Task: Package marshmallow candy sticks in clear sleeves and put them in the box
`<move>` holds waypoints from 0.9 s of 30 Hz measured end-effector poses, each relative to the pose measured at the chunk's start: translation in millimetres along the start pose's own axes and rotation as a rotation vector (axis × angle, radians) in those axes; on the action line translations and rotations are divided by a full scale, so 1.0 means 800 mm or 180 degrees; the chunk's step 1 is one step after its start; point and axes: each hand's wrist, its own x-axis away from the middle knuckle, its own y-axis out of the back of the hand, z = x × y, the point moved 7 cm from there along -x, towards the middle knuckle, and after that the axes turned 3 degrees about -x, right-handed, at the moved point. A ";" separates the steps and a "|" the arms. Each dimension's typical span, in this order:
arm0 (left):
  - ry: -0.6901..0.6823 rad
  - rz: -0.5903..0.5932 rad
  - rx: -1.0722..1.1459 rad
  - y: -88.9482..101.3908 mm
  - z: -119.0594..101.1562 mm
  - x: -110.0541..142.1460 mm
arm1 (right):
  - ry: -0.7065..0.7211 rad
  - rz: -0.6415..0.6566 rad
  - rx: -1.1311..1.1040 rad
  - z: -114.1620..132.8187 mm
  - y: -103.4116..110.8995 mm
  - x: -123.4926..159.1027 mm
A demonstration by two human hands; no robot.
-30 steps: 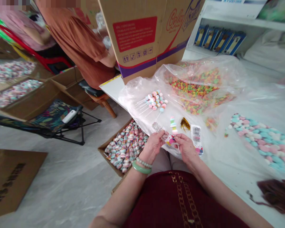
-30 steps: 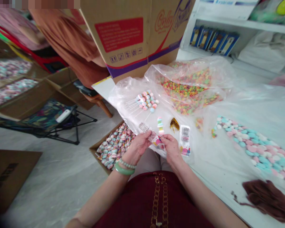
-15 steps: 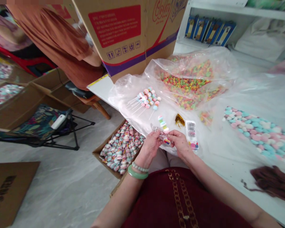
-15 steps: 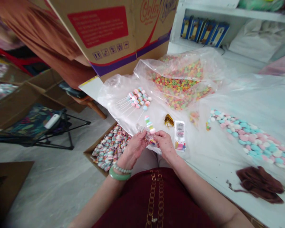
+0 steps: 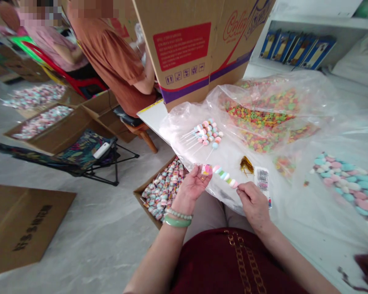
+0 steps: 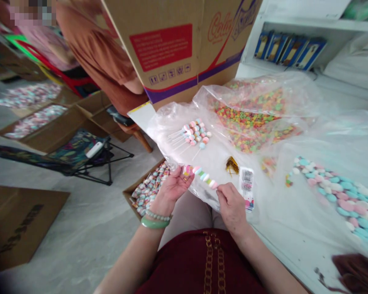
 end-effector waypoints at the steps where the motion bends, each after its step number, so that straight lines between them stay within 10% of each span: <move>1: 0.0007 0.0032 -0.0022 -0.002 0.000 0.001 | 0.0091 -0.0021 0.0126 0.002 -0.001 0.000; 14: -0.1051 0.0311 -0.0232 -0.015 -0.009 0.007 | 0.0894 -0.0359 0.1663 0.025 0.002 0.016; 27: -0.0390 0.0284 -0.0352 -0.007 0.000 0.001 | 0.0429 -0.0326 0.0930 0.009 0.006 0.006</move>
